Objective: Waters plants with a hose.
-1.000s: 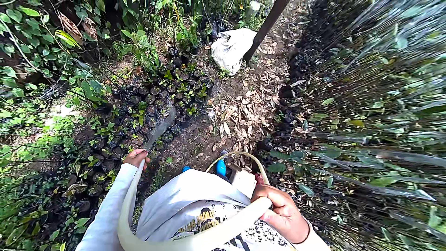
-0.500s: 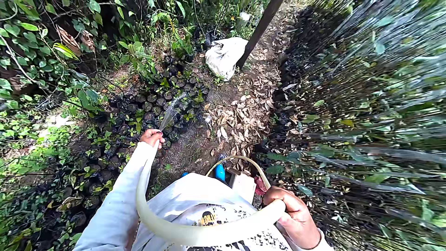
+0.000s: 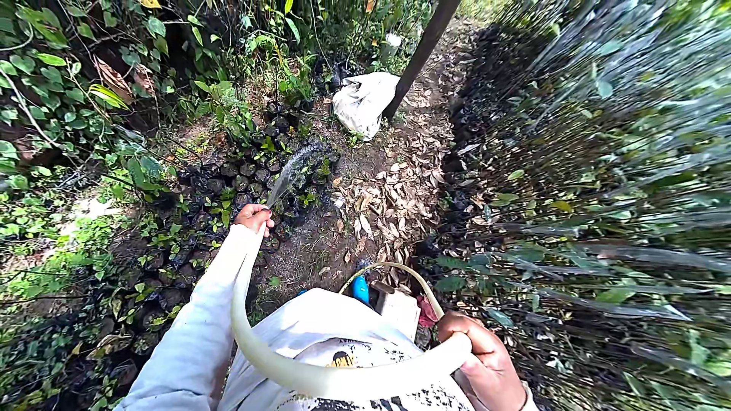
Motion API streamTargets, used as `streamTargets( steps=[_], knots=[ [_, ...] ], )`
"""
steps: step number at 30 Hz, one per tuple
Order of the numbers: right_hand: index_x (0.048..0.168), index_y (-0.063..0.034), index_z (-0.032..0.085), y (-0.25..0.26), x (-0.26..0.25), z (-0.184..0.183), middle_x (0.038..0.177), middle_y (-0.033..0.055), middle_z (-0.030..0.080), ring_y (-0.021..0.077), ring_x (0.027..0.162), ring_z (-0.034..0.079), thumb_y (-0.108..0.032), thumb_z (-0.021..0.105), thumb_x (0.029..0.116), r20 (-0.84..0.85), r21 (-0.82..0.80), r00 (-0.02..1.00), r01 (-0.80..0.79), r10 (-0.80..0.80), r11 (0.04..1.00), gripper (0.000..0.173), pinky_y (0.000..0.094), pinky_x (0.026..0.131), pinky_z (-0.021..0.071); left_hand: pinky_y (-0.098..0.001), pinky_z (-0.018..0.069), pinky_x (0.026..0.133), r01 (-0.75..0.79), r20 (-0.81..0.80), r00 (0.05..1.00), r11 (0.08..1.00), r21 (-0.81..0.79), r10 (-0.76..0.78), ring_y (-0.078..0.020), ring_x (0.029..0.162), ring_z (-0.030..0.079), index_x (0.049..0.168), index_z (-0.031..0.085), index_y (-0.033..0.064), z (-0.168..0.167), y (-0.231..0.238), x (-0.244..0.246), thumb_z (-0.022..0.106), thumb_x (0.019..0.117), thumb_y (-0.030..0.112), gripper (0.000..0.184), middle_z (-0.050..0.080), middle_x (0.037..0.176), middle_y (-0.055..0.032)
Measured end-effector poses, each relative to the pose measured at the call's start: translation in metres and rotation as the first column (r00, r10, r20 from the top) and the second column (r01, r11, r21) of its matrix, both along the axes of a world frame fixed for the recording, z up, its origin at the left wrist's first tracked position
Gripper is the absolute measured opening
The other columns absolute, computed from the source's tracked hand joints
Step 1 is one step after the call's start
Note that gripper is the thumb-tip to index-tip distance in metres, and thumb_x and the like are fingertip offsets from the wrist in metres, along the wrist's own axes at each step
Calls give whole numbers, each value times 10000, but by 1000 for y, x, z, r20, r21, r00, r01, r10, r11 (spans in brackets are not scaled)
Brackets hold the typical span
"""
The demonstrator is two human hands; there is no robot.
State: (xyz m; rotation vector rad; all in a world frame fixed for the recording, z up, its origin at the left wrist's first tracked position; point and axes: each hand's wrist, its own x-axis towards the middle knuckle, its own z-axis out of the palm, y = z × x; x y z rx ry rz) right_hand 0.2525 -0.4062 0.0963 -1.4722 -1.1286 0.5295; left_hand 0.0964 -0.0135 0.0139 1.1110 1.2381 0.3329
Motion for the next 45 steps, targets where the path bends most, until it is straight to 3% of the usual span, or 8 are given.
streamTargets(
  steps=[3, 12, 20, 40, 45],
  knots=[
    [980, -212, 685, 3, -3, -4, 860, -132, 635, -66, 838, 598, -545, 605, 982, -9, -6, 1000, -22, 22, 1000, 343, 103, 744, 485, -185, 439, 444, 15, -11, 1000, 999, 44, -14, -64, 463, 523, 1311, 513, -17, 4, 10, -8, 544, 1061, 97, 276, 621, 696, -62],
    [979, -233, 693, 11, 2, -3, 873, -145, 646, -63, 857, 606, -555, 608, 976, -12, 18, 1000, -23, 24, 1000, 333, 115, 770, 496, -186, 459, 455, -2, 83, 997, 993, 120, -8, -59, 468, 541, 1258, 528, -34, 9, 20, -11, 555, 1046, 76, 240, 635, 691, -59],
    [981, -228, 690, 13, 0, -7, 873, -145, 643, -67, 856, 603, -560, 596, 981, -11, 25, 999, -30, 31, 999, 345, 112, 768, 492, -192, 449, 453, -39, -20, 999, 990, 132, 42, -63, 465, 523, 1282, 527, -26, 23, 29, -19, 555, 1052, 85, 256, 625, 707, -64],
    [1012, -227, 695, 31, 1, -12, 895, -141, 659, -53, 876, 616, -542, 599, 987, -22, 30, 996, -81, 82, 996, 331, 137, 800, 508, -187, 460, 461, -63, -18, 998, 985, 158, 67, -61, 475, 531, 1265, 527, -40, 12, 37, -49, 586, 1036, 75, 262, 613, 711, -68],
    [970, -204, 679, 36, 0, -14, 853, -128, 643, -57, 836, 604, -541, 608, 983, 5, -8, 995, -101, 101, 995, 344, 125, 769, 494, -188, 452, 465, -158, -59, 984, 978, 135, 167, -60, 493, 528, 1376, 458, -44, 7, 32, -70, 617, 990, -2, 419, 602, 765, -77]
  ],
)
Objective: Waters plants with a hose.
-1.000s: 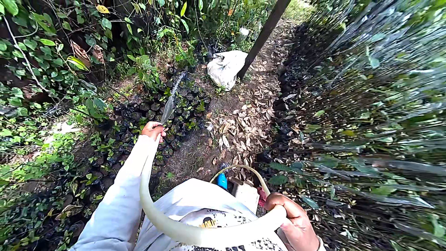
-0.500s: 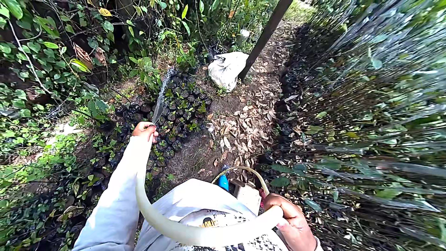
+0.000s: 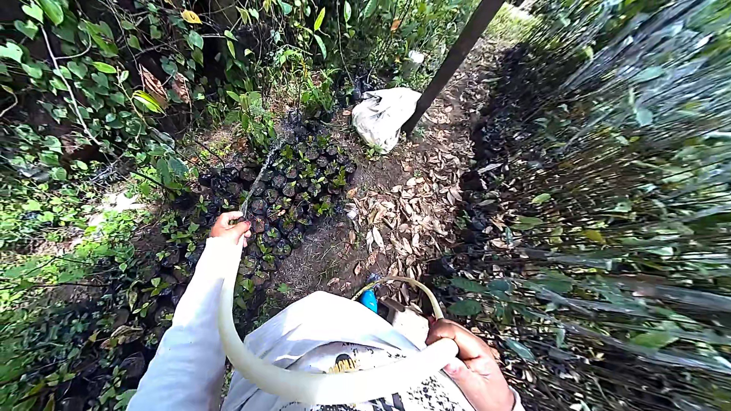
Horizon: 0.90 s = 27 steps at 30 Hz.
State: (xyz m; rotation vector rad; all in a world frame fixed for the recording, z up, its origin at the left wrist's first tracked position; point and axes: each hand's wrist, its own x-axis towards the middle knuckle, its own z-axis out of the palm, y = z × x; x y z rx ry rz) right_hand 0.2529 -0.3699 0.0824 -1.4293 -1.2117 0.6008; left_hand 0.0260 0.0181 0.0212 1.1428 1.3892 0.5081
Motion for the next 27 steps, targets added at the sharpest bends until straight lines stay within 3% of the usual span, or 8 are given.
streamTargets(
  steps=[6, 27],
  knots=[
    [958, -193, 681, 6, 0, -1, 848, -117, 648, -58, 830, 605, -535, 619, 980, -8, -27, 1000, -22, 22, 999, 348, 118, 750, 496, -187, 465, 470, -29, -47, 998, 1000, 13, 29, -60, 483, 537, 1263, 506, -55, -7, 0, -12, 611, 983, -4, 303, 599, 717, -60],
    [952, -196, 675, 1, -1, -3, 845, -115, 641, -52, 823, 600, -547, 612, 979, -16, -36, 1000, 3, -4, 999, 358, 128, 754, 495, -201, 476, 484, -4, -55, 998, 1000, 22, 5, -74, 506, 547, 1273, 519, -44, -15, 8, 1, 595, 1007, 25, 285, 610, 757, -76]
  ],
)
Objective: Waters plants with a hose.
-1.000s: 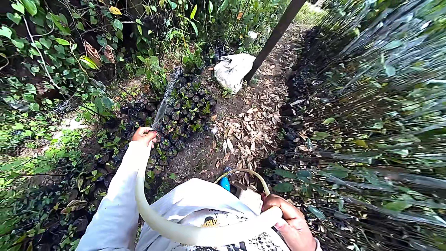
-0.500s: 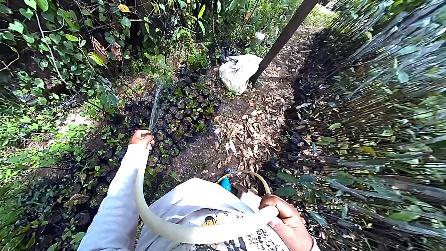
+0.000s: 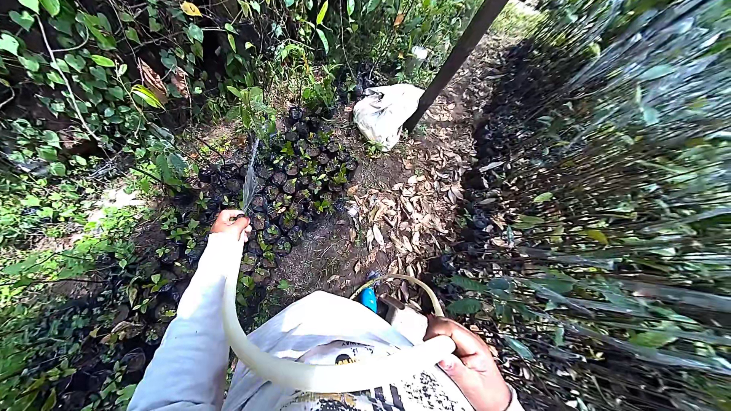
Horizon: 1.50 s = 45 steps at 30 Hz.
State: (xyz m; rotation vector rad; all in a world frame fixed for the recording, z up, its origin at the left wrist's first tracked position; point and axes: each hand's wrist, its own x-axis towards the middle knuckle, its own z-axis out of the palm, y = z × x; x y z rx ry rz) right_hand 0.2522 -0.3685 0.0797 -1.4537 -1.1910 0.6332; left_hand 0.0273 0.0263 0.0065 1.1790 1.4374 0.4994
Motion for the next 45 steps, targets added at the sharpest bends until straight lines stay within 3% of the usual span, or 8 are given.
streamTargets(
  steps=[5, 13, 19, 23, 28, 36, 42, 45],
  knots=[
    [938, -196, 675, -1, -2, 0, 829, -117, 641, -51, 814, 602, -551, 606, 981, 21, -11, 1000, 20, -19, 1000, 364, 130, 754, 499, -197, 472, 486, 15, -63, 998, 999, -38, -17, -71, 506, 542, 1275, 524, -39, -1, -5, -6, 590, 1006, 26, 285, 606, 759, -71],
    [940, -192, 670, 0, -2, -1, 825, -111, 634, -47, 813, 599, -550, 603, 983, 12, -12, 1000, -6, 6, 1000, 366, 138, 758, 496, -197, 469, 479, 86, -25, 996, 987, -133, -90, -63, 492, 537, 1243, 532, -47, -19, -25, -11, 591, 1016, 53, 255, 616, 734, -50],
    [940, -191, 673, -1, -2, -2, 822, -109, 634, -42, 809, 601, -545, 606, 984, 13, -9, 1000, -10, 10, 1000, 363, 138, 754, 498, -192, 466, 480, 72, 78, 995, 987, -145, -62, -63, 500, 542, 1386, 479, -41, -22, -35, -10, 570, 1031, 56, 379, 624, 753, -63],
    [949, -184, 675, -3, -3, -1, 833, -107, 642, -42, 824, 607, -536, 609, 986, 9, 0, 1000, -18, 18, 1000, 360, 135, 759, 500, -196, 469, 469, 60, 84, 995, 988, -139, -49, -68, 486, 543, 1269, 524, -40, -25, -34, -9, 565, 1034, 60, 258, 618, 717, -55],
    [966, -192, 691, -8, -7, -1, 861, -116, 656, -47, 843, 614, -529, 612, 985, 5, -6, 1000, 3, -3, 1000, 347, 132, 768, 506, -202, 481, 481, 74, 63, 996, 988, -135, -66, -69, 495, 551, 1274, 519, -57, -29, -36, -8, 561, 1027, 36, 267, 620, 726, -54],
    [945, -172, 682, -9, -11, -3, 828, -106, 638, -54, 799, 598, -522, 621, 983, -36, -40, 999, -16, 15, 999, 358, 116, 728, 492, -216, 485, 503, 155, -25, 985, 939, -308, -171, -75, 512, 554, 1312, 504, -53, -61, -66, -21, 539, 1052, 88, 298, 617, 723, -48],
    [937, -182, 694, -1, -13, -7, 826, -113, 655, -56, 783, 607, -525, 648, 966, -61, -115, 998, -9, 2, 993, 348, 120, 700, 506, -217, 467, 477, 130, -95, 979, 915, -383, -179, -73, 486, 524, 1315, 511, -78, -87, -93, -61, 511, 1058, 84, 304, 611, 720, -58],
    [920, -187, 691, 6, -15, -7, 819, -120, 650, -65, 778, 600, -521, 664, 955, -100, -165, 995, -42, 26, 985, 337, 119, 692, 503, -220, 464, 467, 35, -145, 985, 928, -372, -95, -79, 486, 530, 1329, 506, -69, -86, -94, -84, 520, 1055, 91, 317, 619, 724, -68]
  ],
)
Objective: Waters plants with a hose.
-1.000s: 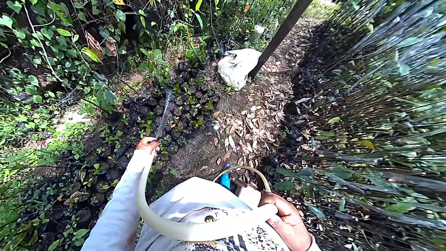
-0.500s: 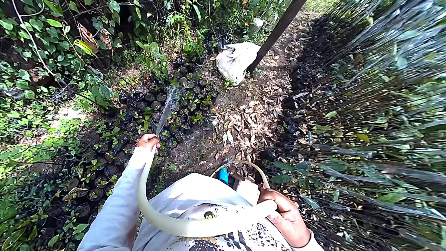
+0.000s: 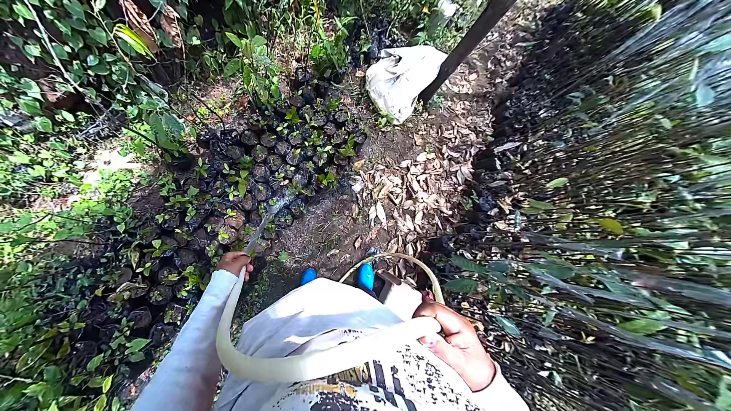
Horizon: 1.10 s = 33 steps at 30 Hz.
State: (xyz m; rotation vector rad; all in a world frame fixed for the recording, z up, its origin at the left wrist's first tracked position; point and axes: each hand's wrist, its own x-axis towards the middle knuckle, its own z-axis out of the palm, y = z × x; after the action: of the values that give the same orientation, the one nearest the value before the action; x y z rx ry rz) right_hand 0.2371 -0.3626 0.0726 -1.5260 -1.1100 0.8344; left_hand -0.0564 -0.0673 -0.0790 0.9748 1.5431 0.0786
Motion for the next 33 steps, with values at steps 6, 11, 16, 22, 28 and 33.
streamTargets(
  steps=[6, 11, 16, 22, 28, 33],
  knots=[
    [930, -183, 682, 14, 5, -1, 831, -118, 646, -61, 797, 601, -525, 650, 964, 8, 54, 997, -83, 83, 995, 346, 119, 715, 503, -219, 467, 494, -3, 45, 999, 993, 114, -2, -77, 510, 533, 1294, 543, -54, 29, 26, 9, 523, 1055, 94, 282, 629, 768, -66],
    [969, -199, 689, 19, 11, 4, 857, -124, 650, -57, 822, 608, -530, 619, 981, 41, 117, 995, -99, 95, 988, 339, 121, 740, 504, -204, 472, 483, -71, 146, 988, 977, 199, 42, -67, 486, 538, 1241, 554, -64, 45, 49, 25, 526, 1051, 63, 230, 625, 700, -47],
    [954, -192, 685, 18, 9, 2, 829, -120, 638, -60, 789, 598, -529, 629, 976, 41, 104, 995, -90, 86, 990, 343, 116, 714, 496, -222, 480, 511, -106, 68, 993, 973, 204, 94, -78, 516, 546, 1314, 517, -31, 51, 57, 18, 556, 1049, 97, 297, 621, 752, -61],
    [940, -185, 684, 16, 4, -3, 830, -117, 643, -57, 807, 600, -532, 636, 970, 5, 77, 995, -96, 96, 992, 352, 123, 728, 499, -219, 468, 500, 26, 42, 999, 988, 152, -33, -64, 510, 537, 1253, 569, -46, 33, 39, 5, 528, 1047, 101, 257, 646, 754, -46],
    [939, -218, 693, 26, 4, -1, 798, -150, 630, -86, 722, 576, -540, 635, 967, 7, 12, 998, -62, 62, 998, 328, 105, 660, 491, -221, 464, 480, 27, 37, 999, 997, -68, -24, -77, 496, 531, 1320, 514, -61, -1, -10, -10, 517, 1064, 114, 310, 625, 730, -63],
    [893, -171, 711, 38, -2, -6, 830, -133, 677, -81, 785, 609, -522, 684, 931, -17, -94, 997, -80, 79, 992, 354, 127, 721, 520, -209, 473, 493, -3, -36, 999, 986, -166, -3, -61, 494, 528, 1203, 560, -90, -25, -44, -54, 479, 1077, 88, 233, 607, 700, -42]
  ],
)
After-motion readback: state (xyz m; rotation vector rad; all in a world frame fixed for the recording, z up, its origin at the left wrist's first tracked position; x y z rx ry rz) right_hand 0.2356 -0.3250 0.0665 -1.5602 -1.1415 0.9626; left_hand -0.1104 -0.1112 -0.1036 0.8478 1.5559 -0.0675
